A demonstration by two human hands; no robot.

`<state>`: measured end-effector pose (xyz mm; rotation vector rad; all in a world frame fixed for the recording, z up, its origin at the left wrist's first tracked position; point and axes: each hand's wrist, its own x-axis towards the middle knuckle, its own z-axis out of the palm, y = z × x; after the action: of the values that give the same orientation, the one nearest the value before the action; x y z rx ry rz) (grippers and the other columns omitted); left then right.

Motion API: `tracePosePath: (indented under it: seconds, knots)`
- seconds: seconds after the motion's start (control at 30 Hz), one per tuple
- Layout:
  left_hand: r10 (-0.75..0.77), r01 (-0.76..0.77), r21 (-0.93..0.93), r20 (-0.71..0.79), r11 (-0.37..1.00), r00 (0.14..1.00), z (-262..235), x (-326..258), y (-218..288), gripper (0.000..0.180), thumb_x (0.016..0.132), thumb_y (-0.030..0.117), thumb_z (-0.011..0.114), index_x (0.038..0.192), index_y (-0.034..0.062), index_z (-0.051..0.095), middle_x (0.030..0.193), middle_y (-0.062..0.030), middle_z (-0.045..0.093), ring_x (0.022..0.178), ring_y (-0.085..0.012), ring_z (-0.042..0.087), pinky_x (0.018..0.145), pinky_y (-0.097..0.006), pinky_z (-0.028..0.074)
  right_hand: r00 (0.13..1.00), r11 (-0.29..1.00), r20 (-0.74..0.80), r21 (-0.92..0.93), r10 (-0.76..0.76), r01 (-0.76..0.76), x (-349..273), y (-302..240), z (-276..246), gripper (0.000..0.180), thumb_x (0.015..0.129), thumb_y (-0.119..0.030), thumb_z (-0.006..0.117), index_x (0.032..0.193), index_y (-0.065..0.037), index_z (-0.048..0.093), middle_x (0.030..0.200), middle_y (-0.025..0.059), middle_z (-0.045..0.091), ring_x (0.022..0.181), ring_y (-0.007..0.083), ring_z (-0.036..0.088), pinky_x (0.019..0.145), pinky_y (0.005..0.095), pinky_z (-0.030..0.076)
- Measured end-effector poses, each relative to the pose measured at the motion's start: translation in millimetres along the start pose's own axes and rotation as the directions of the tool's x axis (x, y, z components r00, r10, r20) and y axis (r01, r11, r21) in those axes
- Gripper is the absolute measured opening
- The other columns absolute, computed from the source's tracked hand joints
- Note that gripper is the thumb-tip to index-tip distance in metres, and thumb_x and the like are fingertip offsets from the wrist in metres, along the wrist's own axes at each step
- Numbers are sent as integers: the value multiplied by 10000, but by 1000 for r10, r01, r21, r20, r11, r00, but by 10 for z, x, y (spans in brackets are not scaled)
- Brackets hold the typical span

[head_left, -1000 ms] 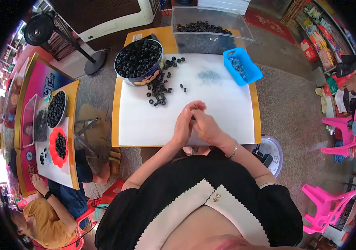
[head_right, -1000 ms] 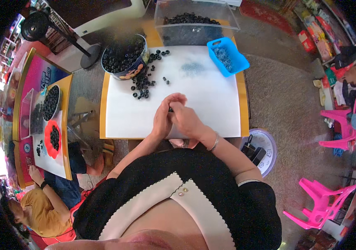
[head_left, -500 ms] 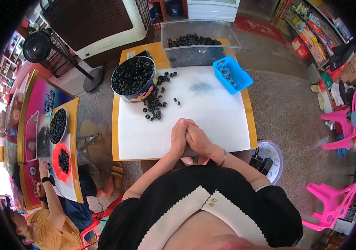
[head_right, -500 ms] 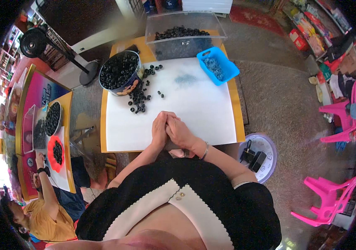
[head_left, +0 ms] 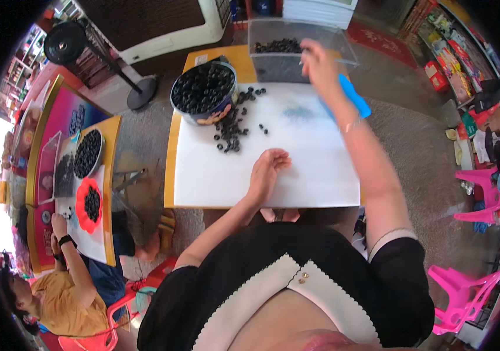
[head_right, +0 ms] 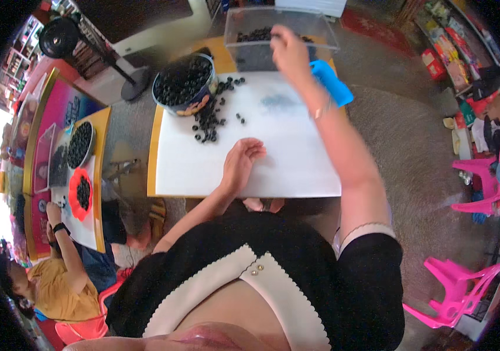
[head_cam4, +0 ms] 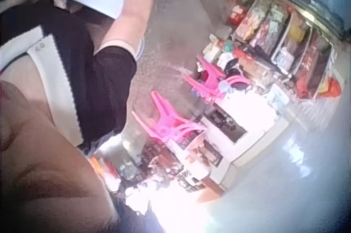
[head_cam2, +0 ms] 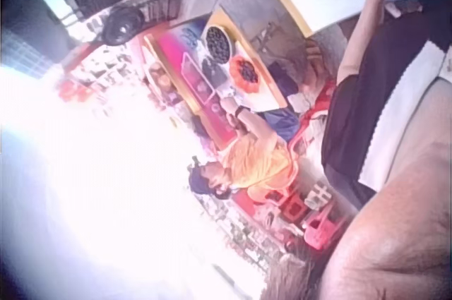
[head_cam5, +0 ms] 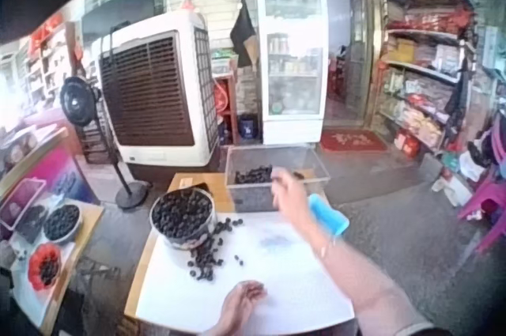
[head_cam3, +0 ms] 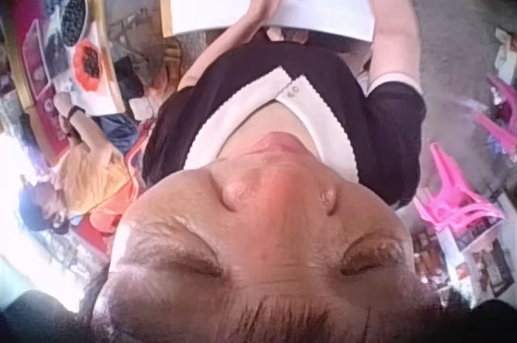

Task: The person assembles small plastic components by taking small pins and inserting them into black plastic parts by hand.

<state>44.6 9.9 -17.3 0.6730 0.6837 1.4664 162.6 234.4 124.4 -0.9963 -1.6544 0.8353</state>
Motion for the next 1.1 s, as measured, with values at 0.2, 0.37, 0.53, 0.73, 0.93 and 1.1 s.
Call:
tracePosePath:
  seconds: [0.2, 0.37, 0.53, 0.73, 0.93, 1.1]
  knots:
    - [-8, 8, -6, 26, 1000, 1000, -31, 11, 74, 370, 1018, 286, 371, 1075, -40, 537, 1053, -137, 576, 964, -219, 562, 897, -357, 450, 852, 667, -105, -674, -512, 318, 348, 140, 100, 446, 869, -296, 602, 1232, -41, 559, 925, 145, 647, 891, 315, 617, 802, 370, 479]
    - [-76, 75, 24, 4, 997, 997, -10, -9, 124, 339, 1011, 267, 400, 1053, -35, 548, 1039, -121, 581, 933, -190, 562, 867, -336, 454, 903, 930, 410, -267, -126, 251, -653, 385, 581, 188, 804, -171, 635, 936, -44, 677, 915, 134, 622, 900, 301, 580, 794, 387, 461]
    - [-69, 69, -58, 3, 996, 998, -58, -22, 94, 294, 997, 243, 447, 1035, -28, 555, 980, -112, 595, 867, -183, 568, 810, -326, 463, 803, 941, 582, -184, -128, 284, -988, 391, 1023, 185, 751, -145, 646, 919, -79, 685, 850, 121, 590, 859, 310, 550, 767, 395, 447]
    - [-41, 40, -101, -2, 994, 999, -53, -9, 52, 277, 994, 228, 451, 1015, -26, 559, 948, -117, 599, 826, -193, 577, 774, -329, 468, 702, 868, 637, -101, -319, 486, -916, 431, 1400, 215, 754, -116, 675, 964, -72, 671, 869, 101, 563, 830, 265, 553, 751, 356, 441]
    - [-79, 64, -222, -62, 973, 995, -70, -15, 77, 269, 991, 224, 454, 1016, -25, 555, 933, -116, 593, 812, -190, 567, 771, -325, 464, 834, 995, 548, -28, -66, 98, -1054, 234, 1019, 175, 779, -115, 648, 940, -51, 670, 854, 92, 575, 787, 218, 568, 719, 322, 455]
    - [-75, 42, -332, -89, 942, 993, -102, 21, 160, 246, 981, 222, 480, 1039, -7, 546, 933, -108, 605, 801, -183, 585, 754, -321, 485, 927, 996, 373, 63, 28, -56, -1529, -2, 545, 170, 786, -69, 641, 947, -16, 661, 865, 76, 614, 784, 155, 583, 728, 269, 468]
